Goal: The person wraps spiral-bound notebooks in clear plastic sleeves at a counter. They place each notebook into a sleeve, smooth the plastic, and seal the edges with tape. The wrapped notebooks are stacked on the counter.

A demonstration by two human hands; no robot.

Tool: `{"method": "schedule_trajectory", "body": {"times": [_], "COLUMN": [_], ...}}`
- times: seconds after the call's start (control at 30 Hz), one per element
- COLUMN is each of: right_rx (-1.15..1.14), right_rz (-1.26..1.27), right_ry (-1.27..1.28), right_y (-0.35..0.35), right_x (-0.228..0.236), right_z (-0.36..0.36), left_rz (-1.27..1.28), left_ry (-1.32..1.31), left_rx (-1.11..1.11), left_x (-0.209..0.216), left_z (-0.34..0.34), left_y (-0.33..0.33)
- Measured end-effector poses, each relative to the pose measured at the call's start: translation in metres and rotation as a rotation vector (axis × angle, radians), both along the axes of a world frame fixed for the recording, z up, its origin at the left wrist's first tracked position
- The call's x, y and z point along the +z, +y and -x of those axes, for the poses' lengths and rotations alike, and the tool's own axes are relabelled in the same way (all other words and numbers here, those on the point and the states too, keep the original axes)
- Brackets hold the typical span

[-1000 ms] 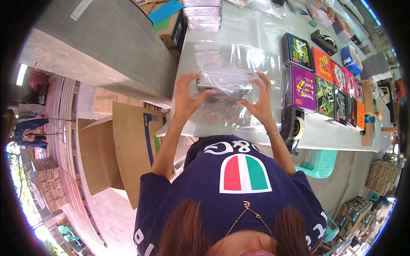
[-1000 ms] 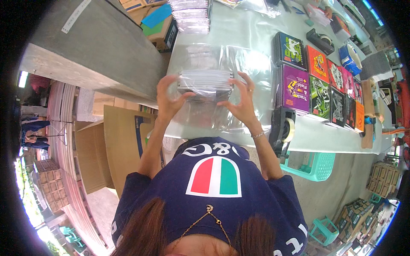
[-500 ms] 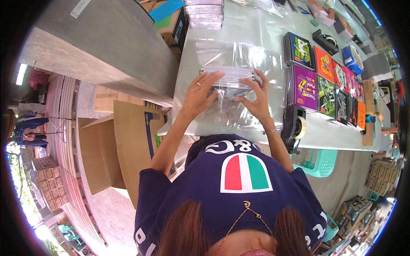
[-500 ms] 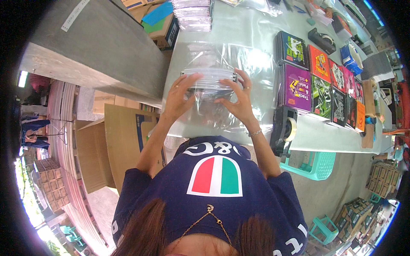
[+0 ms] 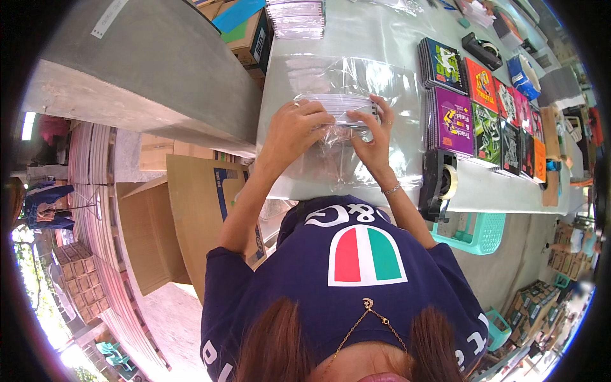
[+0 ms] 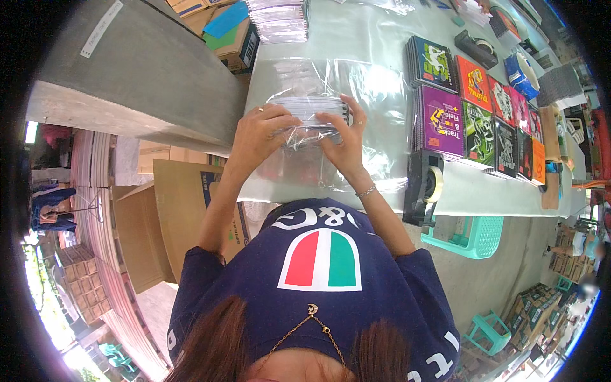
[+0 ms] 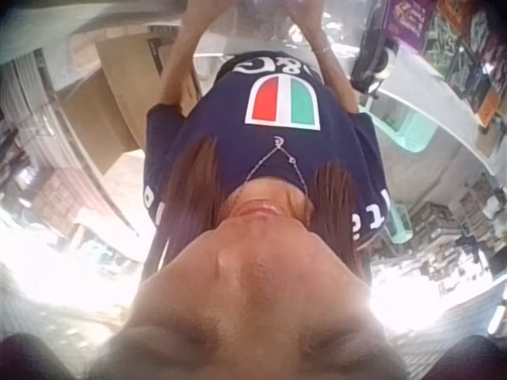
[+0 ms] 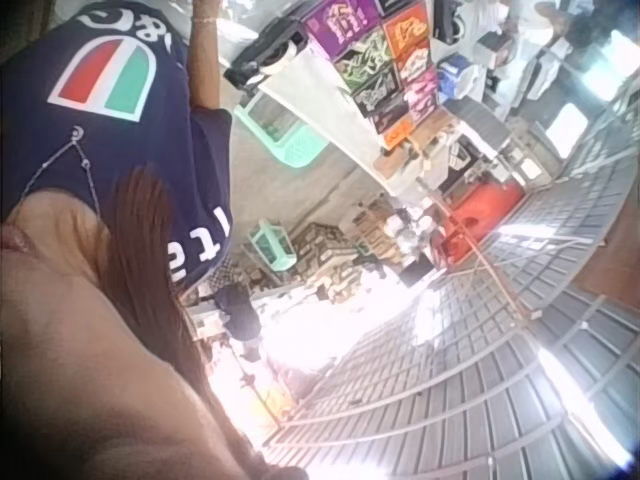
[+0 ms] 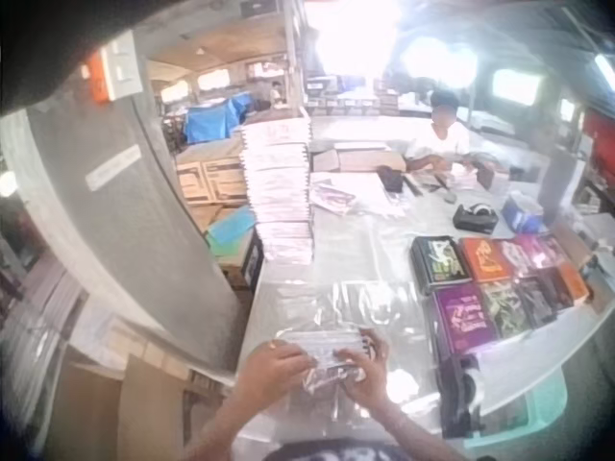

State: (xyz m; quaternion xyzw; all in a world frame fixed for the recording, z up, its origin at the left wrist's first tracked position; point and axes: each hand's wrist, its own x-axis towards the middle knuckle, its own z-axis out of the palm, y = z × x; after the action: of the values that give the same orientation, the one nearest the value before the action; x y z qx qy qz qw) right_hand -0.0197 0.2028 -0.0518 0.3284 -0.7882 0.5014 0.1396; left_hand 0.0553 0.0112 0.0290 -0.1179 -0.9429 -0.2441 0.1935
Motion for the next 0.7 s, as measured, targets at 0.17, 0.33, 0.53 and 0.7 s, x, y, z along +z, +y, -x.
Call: {"method": "schedule_trajectory", "body": {"times": [0.17, 0.33, 0.53, 0.7], "right_rx": [0.003, 0.005, -0.007, -0.019], "right_rz": [0.039, 0.047, 0.114, 0.035], "right_ry": [0.014, 0.005, -0.092, -0.04], "right_y": [0.0, 0.001, 0.001, 0.001], "right_x": [0.003, 0.006, 0.003, 0.007], "right_z": [0.002, -0.001, -0.001, -0.002], "left_rz": [0.144, 0.255, 0.04, -0.268], "left_ry": [0.005, -0.155, 0.076, 0.541], "left_rx": [-0.104, -0.217, -0.372, -0.19], "left_x": [0.028, 0.059, 0.101, 0.091], "left_z": [0.003, 0.014, 0.025, 0.002], "left_y": [0.007, 0.005, 0.01, -0.033]}}
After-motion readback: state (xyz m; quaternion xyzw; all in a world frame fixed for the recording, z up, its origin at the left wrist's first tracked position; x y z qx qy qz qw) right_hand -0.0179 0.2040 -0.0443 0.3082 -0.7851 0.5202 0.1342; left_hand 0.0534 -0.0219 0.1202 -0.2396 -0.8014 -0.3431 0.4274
